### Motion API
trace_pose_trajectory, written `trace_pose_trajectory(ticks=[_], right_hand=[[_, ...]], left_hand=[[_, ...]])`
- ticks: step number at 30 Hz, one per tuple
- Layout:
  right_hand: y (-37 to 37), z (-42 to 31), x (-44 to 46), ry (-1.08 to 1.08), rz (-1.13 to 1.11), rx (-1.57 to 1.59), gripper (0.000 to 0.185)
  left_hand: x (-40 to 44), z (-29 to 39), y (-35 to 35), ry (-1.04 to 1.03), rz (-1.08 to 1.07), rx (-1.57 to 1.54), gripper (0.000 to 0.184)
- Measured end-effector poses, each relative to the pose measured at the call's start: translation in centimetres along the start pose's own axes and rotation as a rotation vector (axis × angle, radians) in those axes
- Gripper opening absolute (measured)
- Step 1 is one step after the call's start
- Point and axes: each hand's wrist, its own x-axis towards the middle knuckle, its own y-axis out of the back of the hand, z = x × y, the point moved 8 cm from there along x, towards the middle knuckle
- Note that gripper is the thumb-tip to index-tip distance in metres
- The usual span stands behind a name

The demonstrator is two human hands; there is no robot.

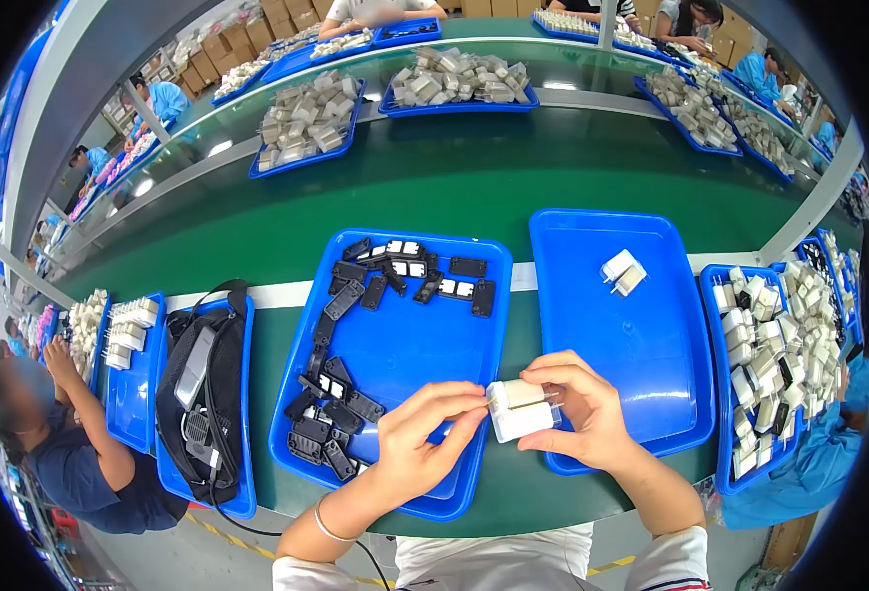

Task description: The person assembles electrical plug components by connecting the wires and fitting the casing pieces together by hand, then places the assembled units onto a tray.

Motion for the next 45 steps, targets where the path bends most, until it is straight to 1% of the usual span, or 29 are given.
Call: trace_pose_trajectory(ticks=[2,5,6,9,11,13,16,19,20,21,23,26,29,32,35,38,41,44,45], right_hand=[[-0.1,-0.2,0.0,-0.007,-0.011,-0.053,0.056],[0.1,-0.5,0.1,0.02,0.016,-0.042,0.055],[0.0,-0.6,0.1,0.025,0.012,-0.049,0.055],[-0.1,-0.5,0.2,0.034,0.007,-0.043,0.054],[-0.2,-0.3,0.1,0.021,0.017,-0.001,0.053],[-0.2,0.1,-0.1,-0.024,0.007,0.061,0.052],[0.1,0.4,-0.1,-0.093,0.032,0.156,0.051],[0.5,0.8,0.0,-0.152,0.032,0.209,0.049],[0.4,1.0,-0.1,-0.155,0.026,0.216,0.048],[0.3,1.1,-0.1,-0.161,0.021,0.217,0.047],[0.0,1.1,-0.2,-0.178,0.012,0.218,0.047],[0.0,1.2,-0.3,-0.176,-0.004,0.174,0.046],[0.1,1.3,-0.3,-0.17,-0.01,0.142,0.045],[0.3,0.9,-0.2,-0.146,0.008,0.071,0.044],[0.4,0.3,-0.1,-0.09,0.029,-0.037,0.045],[0.5,-0.2,-0.1,-0.024,0.057,-0.111,0.047],[0.6,-0.2,-0.1,0.016,0.103,-0.123,0.049],[0.6,-0.4,-0.2,0.06,0.1,-0.214,0.051],[0.6,-0.4,-0.2,0.066,0.105,-0.235,0.051]], left_hand=[[-0.1,0.0,0.2,0.006,0.04,0.054,0.008],[0.4,0.3,0.7,-0.017,0.027,0.164,0.005],[0.5,0.3,0.6,-0.031,0.026,0.123,0.004],[0.0,-1.2,0.4,0.077,0.025,0.0,0.01],[-0.3,-2.4,0.3,0.208,0.014,-0.172,0.003],[-0.5,-2.9,0.1,0.312,0.021,-0.373,0.001],[-0.1,-2.6,1.2,0.224,0.132,-0.461,0.003],[0.1,-1.3,1.5,0.013,0.071,-0.227,0.018],[0.2,-0.7,1.1,0.003,0.063,-0.248,0.033],[0.5,0.2,0.8,-0.024,0.063,-0.134,0.036],[0.5,1.1,0.2,-0.212,0.004,0.089,0.033],[0.4,1.7,0.3,-0.354,0.0,0.247,0.028],[0.4,2.0,0.3,-0.374,0.016,0.309,0.024],[0.6,1.4,0.3,-0.254,-0.014,0.277,0.018],[0.8,-0.1,0.1,-0.015,-0.064,0.131,0.01],[-0.2,-3.0,-0.4,0.311,-0.118,-0.192,0.008],[-0.8,-4.2,-1.1,0.532,-0.184,-0.414,0.009],[-0.9,-4.5,-1.2,0.577,-0.179,-0.515,0.01],[-0.9,-4.6,-1.1,0.569,-0.168,-0.502,0.01]])
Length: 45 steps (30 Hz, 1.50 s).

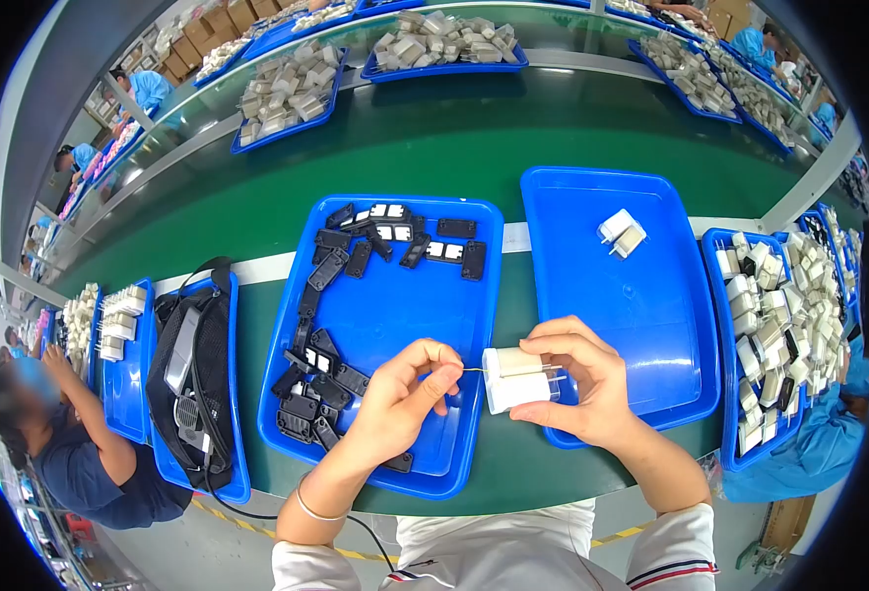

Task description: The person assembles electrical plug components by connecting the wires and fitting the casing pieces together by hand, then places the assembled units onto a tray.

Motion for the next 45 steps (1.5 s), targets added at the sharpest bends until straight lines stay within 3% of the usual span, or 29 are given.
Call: trace_pose_trajectory(ticks=[5,6,8,10,11,14,17,21,24,30,35,38,40,42,44,45], right_hand=[[0.3,-0.3,-0.3,0.032,0.056,-0.108,0.053],[0.5,-0.3,-0.2,0.027,0.072,-0.106,0.053],[0.8,-0.2,-0.1,0.018,0.101,-0.095,0.053],[0.3,-0.7,0.1,0.026,0.035,-0.155,0.052],[0.1,-0.9,0.1,0.027,0.0,-0.186,0.052],[-0.2,-1.2,0.2,0.042,-0.032,-0.214,0.052],[0.1,-1.5,0.4,0.051,-0.014,-0.239,0.051],[0.6,-2.1,0.5,0.122,0.04,-0.307,0.052],[0.8,-3.0,0.4,0.219,0.086,-0.39,0.053],[0.6,-3.8,0.3,0.303,0.119,-0.441,0.051],[0.1,-3.7,0.2,0.314,0.106,-0.469,0.051],[1.0,-3.6,0.0,0.365,0.185,-0.547,0.052],[2.1,-3.7,0.6,0.312,0.198,-0.554,0.052],[2.5,-3.2,0.7,0.253,0.213,-0.509,0.05],[2.1,-3.1,0.4,0.263,0.206,-0.494,0.049],[1.9,-3.1,0.4,0.271,0.203,-0.487,0.048]], left_hand=[[-0.2,0.9,1.1,-0.128,0.176,0.075,0.008],[-0.6,2.0,1.8,-0.235,0.312,0.103,0.007],[-1.8,4.8,1.5,-0.555,0.312,0.531,0.008],[-2.4,6.8,-2.0,-0.788,0.145,0.845,0.022],[-2.5,6.5,-2.7,-0.783,0.119,0.863,0.036],[-2.6,6.0,-3.5,-0.876,0.024,1.015,0.03],[-3.2,6.6,-3.2,-0.93,0.079,1.02,0.024],[-2.8,6.3,-2.3,-0.856,0.215,0.942,0.018],[-2.0,5.6,-1.7,-0.659,0.204,0.844,0.011],[-0.7,2.1,-0.5,-0.235,0.022,0.229,0.003],[-0.2,0.8,-0.4,0.011,-0.088,-0.006,0.01],[0.0,1.4,2.6,0.08,0.127,-0.251,0.011],[1.2,3.5,6.6,-0.166,0.299,0.092,0.007],[2.8,6.4,8.8,-0.379,0.391,0.932,0.015],[4.6,7.2,8.5,-0.614,0.301,1.469,0.028],[5.8,6.4,9.0,-0.497,0.147,1.409,0.038]])
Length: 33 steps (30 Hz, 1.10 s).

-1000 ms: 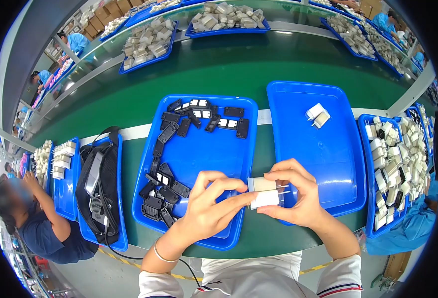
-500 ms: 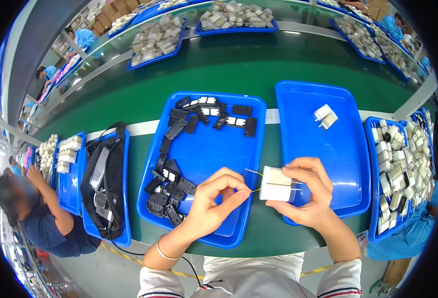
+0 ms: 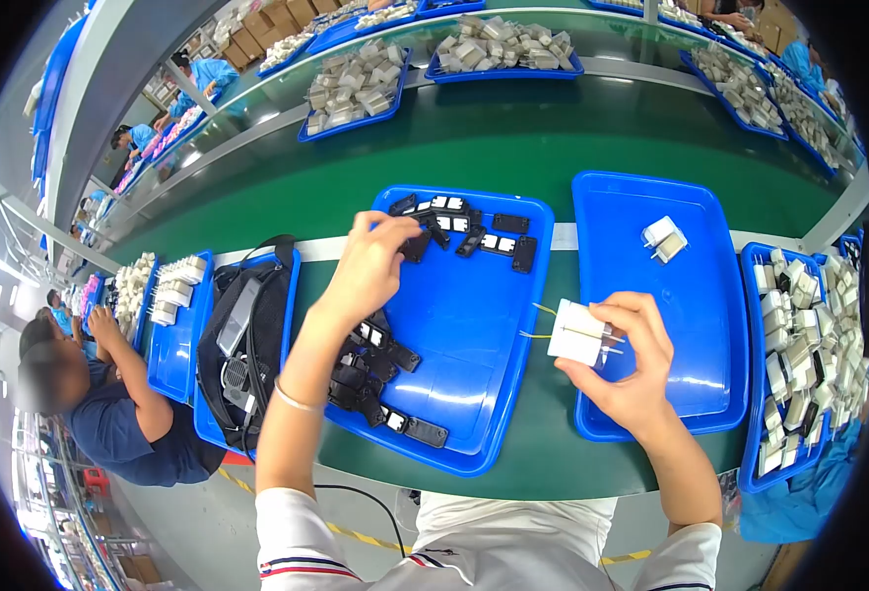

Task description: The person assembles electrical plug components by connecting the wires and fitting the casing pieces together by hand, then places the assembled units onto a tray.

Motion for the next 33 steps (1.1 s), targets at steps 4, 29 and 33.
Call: trace_pose_trajectory(ticks=[4,29,33], right_hand=[[0.0,0.3,-0.1,-0.023,0.025,0.016,0.047],[3.2,-3.6,-0.9,0.128,0.095,0.133,0.056],[2.8,-3.5,-0.5,0.122,0.056,0.106,0.056]], left_hand=[[1.2,-1.4,-3.0,-0.09,-0.287,0.002,0.045],[-4.8,12.5,0.8,-0.259,0.346,-1.157,0.059],[-5.4,12.3,0.4,-0.24,0.365,-1.165,0.061]])
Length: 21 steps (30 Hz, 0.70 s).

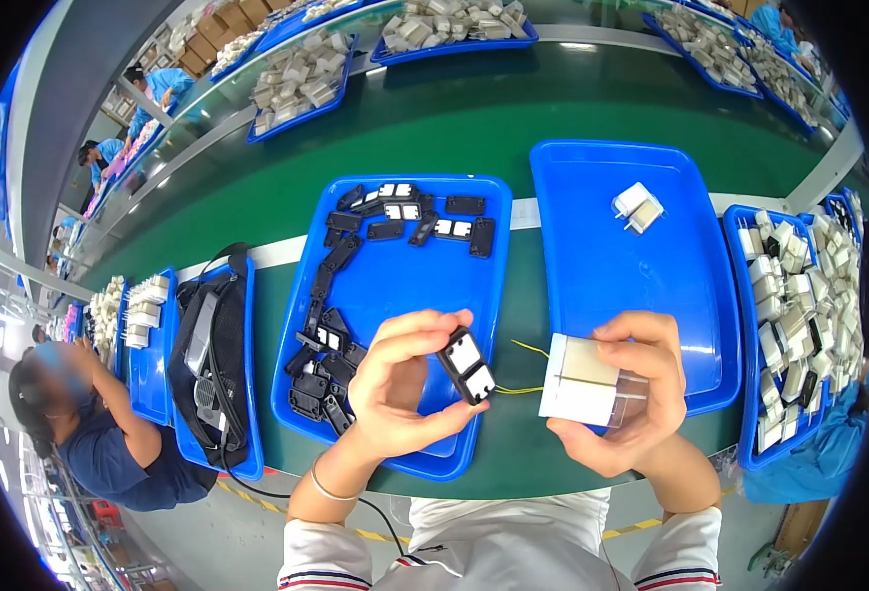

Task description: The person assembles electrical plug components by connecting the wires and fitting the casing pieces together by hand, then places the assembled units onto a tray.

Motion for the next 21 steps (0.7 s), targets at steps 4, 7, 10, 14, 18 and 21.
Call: trace_pose_trajectory(ticks=[4,7,10,14,18,21], right_hand=[[-0.41,-0.03,-0.06,-0.003,-0.02,0.006,0.056],[-0.56,0.0,-0.18,0.001,-0.016,0.003,0.056],[-0.71,0.16,-0.37,0.0,-0.015,0.014,0.056],[-0.7,0.12,-0.22,-0.015,-0.031,0.027,0.056],[-0.65,0.51,-0.15,-0.061,-0.038,0.074,0.056],[-0.81,0.95,-0.29,-0.092,-0.039,0.106,0.056]], left_hand=[[-0.16,-0.07,0.09,-0.013,0.009,0.003,0.062],[-0.13,-0.14,0.08,-0.004,0.014,-0.006,0.062],[-0.19,-0.18,0.07,0.002,0.011,-0.006,0.062],[-0.23,-0.16,0.11,-0.007,0.025,0.002,0.061],[-0.17,0.03,0.02,-0.022,0.026,0.024,0.06],[-0.23,0.08,-0.01,-0.03,0.016,0.043,0.059]])
